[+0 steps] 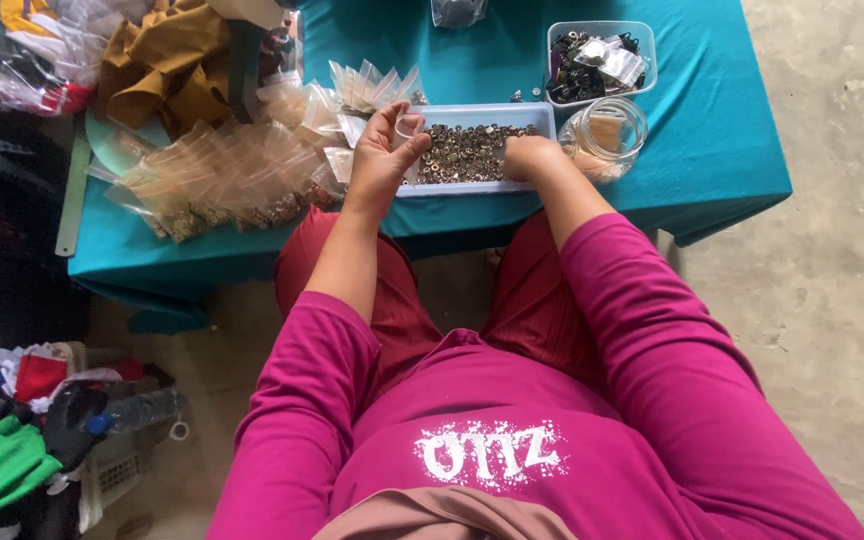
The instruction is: The person sits at a table and sorts small, metallic sequins from a plastic tray into small, clear plastic bags. They repeatedly pick up a bag, fill it with sequins, and place the filled bag on the table.
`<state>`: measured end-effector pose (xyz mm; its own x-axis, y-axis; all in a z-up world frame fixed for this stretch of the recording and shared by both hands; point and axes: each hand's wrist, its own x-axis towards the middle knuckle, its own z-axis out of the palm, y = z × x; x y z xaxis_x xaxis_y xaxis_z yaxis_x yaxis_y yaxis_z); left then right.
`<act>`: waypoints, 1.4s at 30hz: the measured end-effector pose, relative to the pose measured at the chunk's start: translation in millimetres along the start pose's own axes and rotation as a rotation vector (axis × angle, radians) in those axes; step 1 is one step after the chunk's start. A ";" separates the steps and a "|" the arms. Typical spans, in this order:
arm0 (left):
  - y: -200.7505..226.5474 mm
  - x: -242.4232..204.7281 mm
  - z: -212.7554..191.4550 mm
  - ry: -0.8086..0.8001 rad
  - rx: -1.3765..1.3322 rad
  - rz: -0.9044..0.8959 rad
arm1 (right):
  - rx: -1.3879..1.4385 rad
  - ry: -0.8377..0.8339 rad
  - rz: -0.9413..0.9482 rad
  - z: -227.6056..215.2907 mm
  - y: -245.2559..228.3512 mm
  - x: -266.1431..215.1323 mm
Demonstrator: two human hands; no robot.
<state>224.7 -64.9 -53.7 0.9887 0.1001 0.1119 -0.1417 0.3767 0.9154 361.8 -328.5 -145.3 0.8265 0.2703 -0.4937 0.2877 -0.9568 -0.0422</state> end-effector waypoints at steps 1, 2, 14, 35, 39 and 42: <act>0.8 -1.7 -0.3 -0.002 0.002 -0.001 | 0.002 0.001 0.001 11.0 1.8 15.0; 1.4 -3.1 -1.0 0.019 0.013 0.000 | 0.001 -0.003 0.031 22.1 3.4 30.4; -16.0 1.4 5.2 0.071 0.503 0.074 | 0.237 0.133 0.099 -19.8 -19.1 -18.5; -18.3 13.2 17.7 0.056 0.785 0.012 | 0.463 0.133 0.011 29.2 -21.6 43.0; -24.2 17.1 18.8 0.017 0.925 -0.018 | 1.441 -0.070 0.082 -5.3 -17.9 -8.7; -30.9 20.6 20.3 0.024 0.963 -0.035 | 1.844 -0.049 0.166 -25.4 -18.2 -16.6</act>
<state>250.5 -93.2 -71.9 0.9887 0.1261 0.0805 -0.0003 -0.5363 0.8440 355.2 -312.8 -114.3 0.7650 0.2021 -0.6115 -0.6398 0.1303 -0.7574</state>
